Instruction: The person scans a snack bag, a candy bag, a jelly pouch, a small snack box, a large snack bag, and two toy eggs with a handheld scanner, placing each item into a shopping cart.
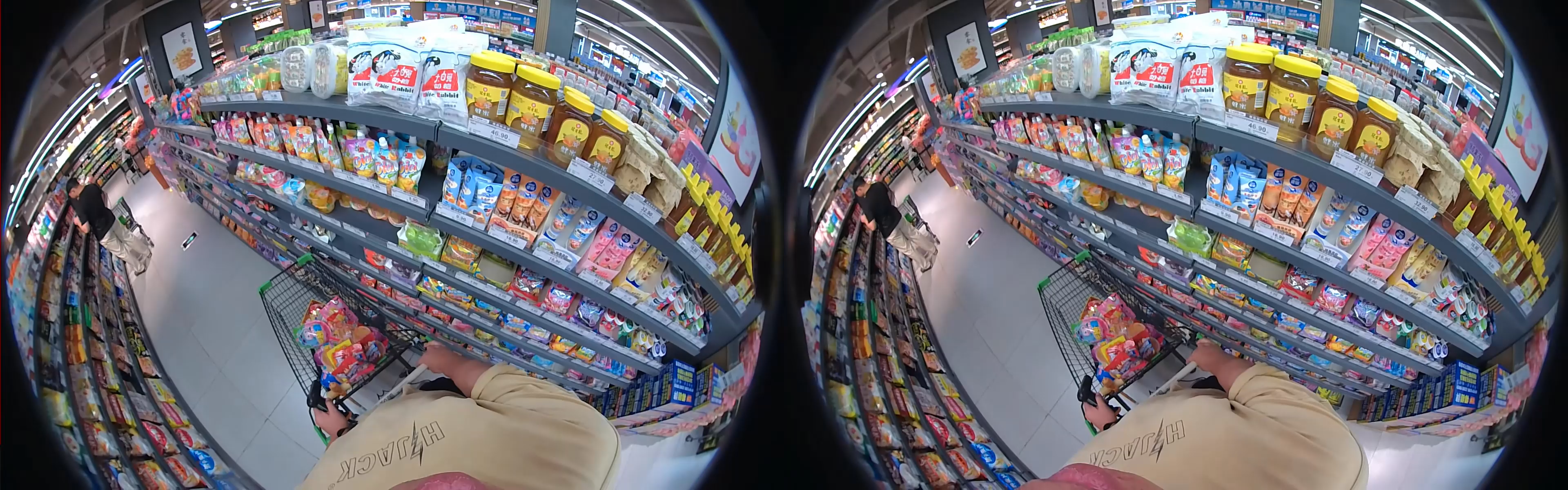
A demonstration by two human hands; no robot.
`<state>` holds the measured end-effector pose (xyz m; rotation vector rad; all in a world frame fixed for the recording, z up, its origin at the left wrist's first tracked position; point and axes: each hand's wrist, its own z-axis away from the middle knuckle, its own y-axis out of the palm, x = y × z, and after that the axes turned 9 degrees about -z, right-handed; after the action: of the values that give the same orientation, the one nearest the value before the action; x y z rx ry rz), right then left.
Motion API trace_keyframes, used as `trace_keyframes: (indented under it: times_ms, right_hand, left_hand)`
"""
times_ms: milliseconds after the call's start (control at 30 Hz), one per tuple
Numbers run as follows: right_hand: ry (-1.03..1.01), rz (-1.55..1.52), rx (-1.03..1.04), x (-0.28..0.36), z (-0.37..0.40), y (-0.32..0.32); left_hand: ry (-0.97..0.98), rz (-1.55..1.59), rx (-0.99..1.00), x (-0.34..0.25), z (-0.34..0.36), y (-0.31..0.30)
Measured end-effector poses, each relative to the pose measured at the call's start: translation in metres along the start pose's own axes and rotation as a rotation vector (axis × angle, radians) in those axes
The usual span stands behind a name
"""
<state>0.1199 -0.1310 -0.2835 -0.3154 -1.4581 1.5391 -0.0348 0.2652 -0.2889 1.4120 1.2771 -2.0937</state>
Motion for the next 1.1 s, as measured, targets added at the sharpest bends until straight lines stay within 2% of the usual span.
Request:
trace_keyframes:
  times_ms: [33, 133, 267, 400, 500, 633, 833, 1100]
  right_hand:
    - [0.013, -0.020, 0.035, -0.001, -0.001, 0.000]
    - [-0.024, -0.033, -0.136, 0.000, 0.003, 0.006]
    - [-0.065, -0.013, -0.067, 0.000, 0.005, -0.003]
    - [-0.048, 0.010, -0.021, -0.003, 0.000, 0.005]
    - [-0.047, 0.056, -0.002, 0.006, 0.003, -0.008]
    - [-0.049, 0.039, -0.003, 0.007, 0.006, -0.007]
    - [-0.023, 0.028, -0.046, 0.011, 0.011, 0.000]
    - [0.056, 0.014, 0.057, 0.019, 0.015, -0.008]
  left_hand:
    - [-0.011, 0.000, 0.013, -0.005, 0.001, -0.002]
    - [0.045, -0.040, -0.007, -0.012, 0.004, -0.005]
    - [0.019, 0.003, 0.009, 0.008, -0.006, 0.003]
    - [0.039, 0.011, -0.006, -0.006, 0.001, -0.002]
    - [0.142, 0.043, -0.031, 0.021, -0.013, 0.009]
    - [0.029, 0.010, 0.017, 0.016, -0.009, 0.002]
    - [0.082, -0.021, -0.008, 0.014, -0.008, -0.003]
    - [0.049, 0.007, -0.015, 0.021, -0.012, 0.001]
